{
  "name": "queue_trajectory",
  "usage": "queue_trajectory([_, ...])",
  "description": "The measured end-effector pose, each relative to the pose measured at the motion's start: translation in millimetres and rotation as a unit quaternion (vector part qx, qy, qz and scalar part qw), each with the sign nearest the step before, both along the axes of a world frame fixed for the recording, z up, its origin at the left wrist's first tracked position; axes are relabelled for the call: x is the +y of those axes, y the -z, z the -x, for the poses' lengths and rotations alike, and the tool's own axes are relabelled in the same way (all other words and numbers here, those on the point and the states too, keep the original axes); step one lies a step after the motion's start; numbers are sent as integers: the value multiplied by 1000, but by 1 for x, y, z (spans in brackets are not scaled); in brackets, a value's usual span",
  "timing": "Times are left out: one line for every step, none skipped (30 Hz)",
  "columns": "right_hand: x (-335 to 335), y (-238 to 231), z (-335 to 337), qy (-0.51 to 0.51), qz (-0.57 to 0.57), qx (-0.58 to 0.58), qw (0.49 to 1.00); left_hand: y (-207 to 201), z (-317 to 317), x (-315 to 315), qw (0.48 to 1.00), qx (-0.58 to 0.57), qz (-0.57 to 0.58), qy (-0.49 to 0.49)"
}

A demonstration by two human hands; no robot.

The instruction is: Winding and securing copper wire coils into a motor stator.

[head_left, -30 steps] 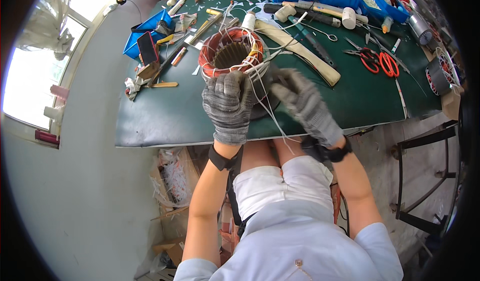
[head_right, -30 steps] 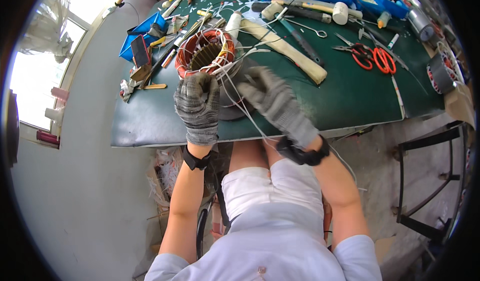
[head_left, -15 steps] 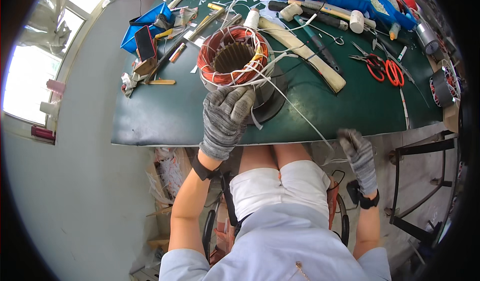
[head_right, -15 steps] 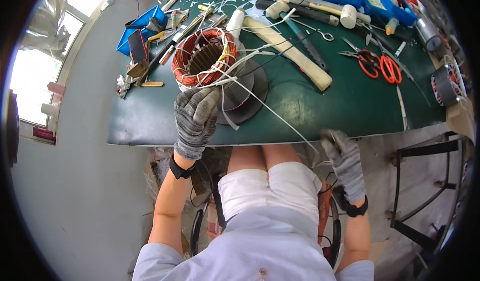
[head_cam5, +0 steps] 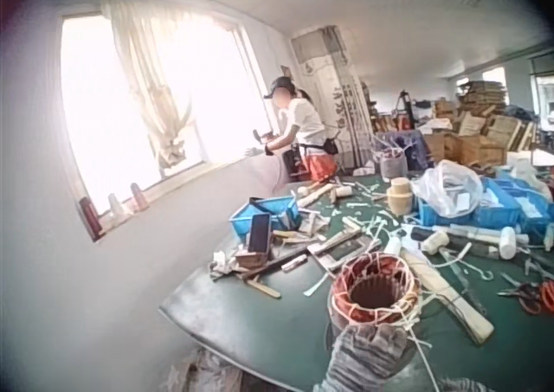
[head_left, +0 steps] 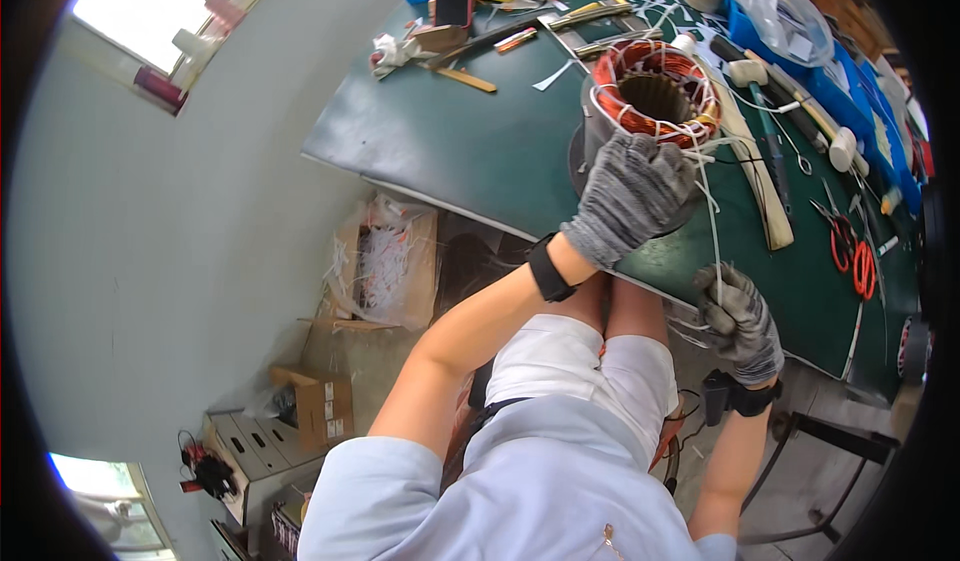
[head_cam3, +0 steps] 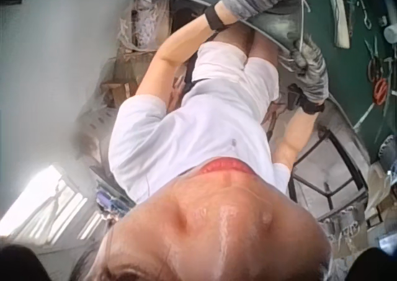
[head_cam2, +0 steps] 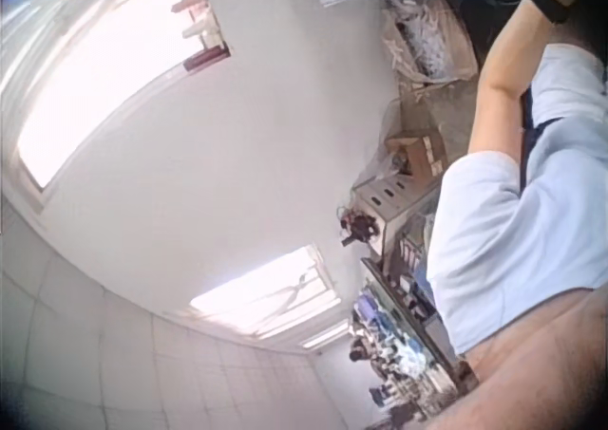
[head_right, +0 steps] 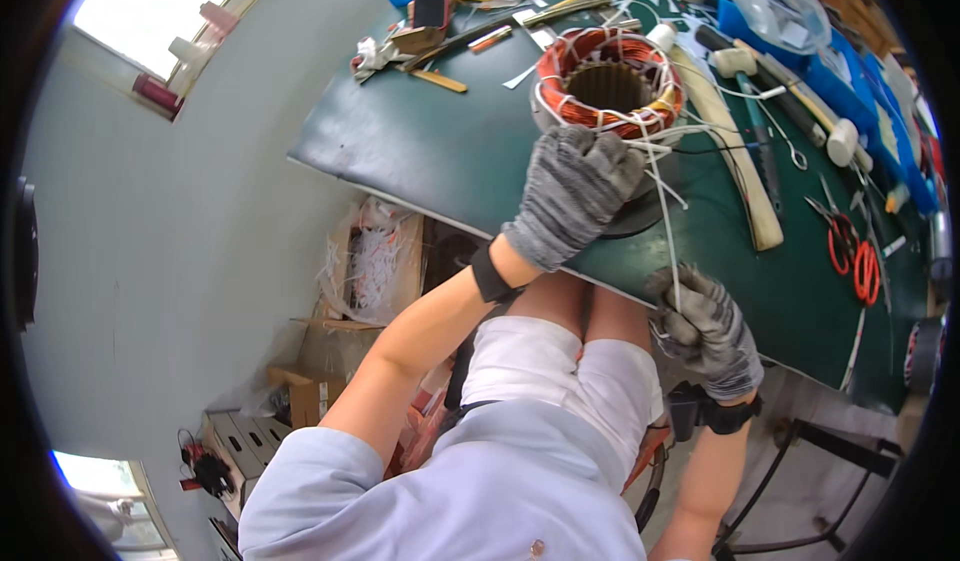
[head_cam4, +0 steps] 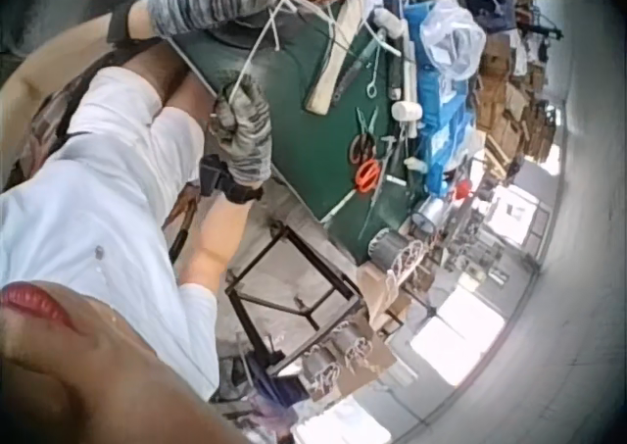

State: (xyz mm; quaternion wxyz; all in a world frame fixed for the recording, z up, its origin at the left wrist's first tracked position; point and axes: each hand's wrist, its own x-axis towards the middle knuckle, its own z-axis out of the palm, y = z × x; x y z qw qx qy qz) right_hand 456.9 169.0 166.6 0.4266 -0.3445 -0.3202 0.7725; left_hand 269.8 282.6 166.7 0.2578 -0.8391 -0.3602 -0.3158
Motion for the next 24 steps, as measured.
queue_trajectory([1,-5,0,-15,-5,-28,999,-3,0,-1,1000,-21,-6,21])
queue_trajectory([2,-9,2,-21,-6,-27,999,-3,1,-1,1000,-20,-7,15])
queue_trajectory([5,-12,4,-29,-28,-48,998,-2,1,-1,999,-26,20,24])
queue_trajectory([7,-15,6,-36,-49,-68,996,-3,2,-3,998,-31,46,34])
queue_trajectory([12,-17,8,-60,-84,-64,993,-3,3,-7,997,-11,70,28])
queue_trajectory([16,-16,6,-61,-85,-65,992,-3,5,-13,997,-11,70,27])
queue_trajectory([20,-14,1,-65,-85,-86,991,-5,4,-19,995,-4,92,44])
queue_trajectory([24,-15,-5,-65,-85,-108,988,-9,2,-26,991,2,114,65])
queue_trajectory([26,-21,-5,-37,-112,-206,971,-13,3,-36,992,20,85,96])
queue_trajectory([32,-16,-4,-46,-137,-188,972,-12,4,-48,982,6,137,131])
queue_trajectory([37,-11,-3,-52,-158,-171,971,-7,7,-63,967,-7,190,171])
queue_trajectory([43,-29,9,-98,-206,-235,945,1,16,-78,963,26,177,199])
queue_trajectory([45,-29,17,-76,-242,-281,925,11,21,-96,945,66,237,214])
queue_trajectory([46,-31,19,-59,-232,-294,926,17,20,-104,933,42,255,252])
queue_trajectory([46,-33,19,-81,-228,-284,928,23,19,-108,917,43,294,264])
queue_trajectory([47,-33,18,-109,-229,-268,929,23,24,-109,903,47,333,268])
queue_trajectory([44,-37,15,-100,-224,-271,931,27,32,-104,931,-20,262,254])
queue_trajectory([41,-42,13,-114,-213,-274,931,30,41,-95,949,-87,190,235])
queue_trajectory([38,-46,12,-131,-204,-274,931,22,48,-85,957,-138,131,218])
queue_trajectory([36,-45,9,-126,-199,-277,931,10,53,-74,959,-129,151,203])
queue_trajectory([36,-42,6,-127,-188,-263,938,1,55,-63,973,-52,151,166])
queue_trajectory([35,-40,5,-128,-178,-247,944,-3,49,-51,972,-52,151,171])
queue_trajectory([34,-38,5,-132,-168,-238,947,-6,44,-38,984,22,115,134])
queue_trajectory([34,-36,7,-130,-168,-239,948,-7,41,-26,988,95,78,97])
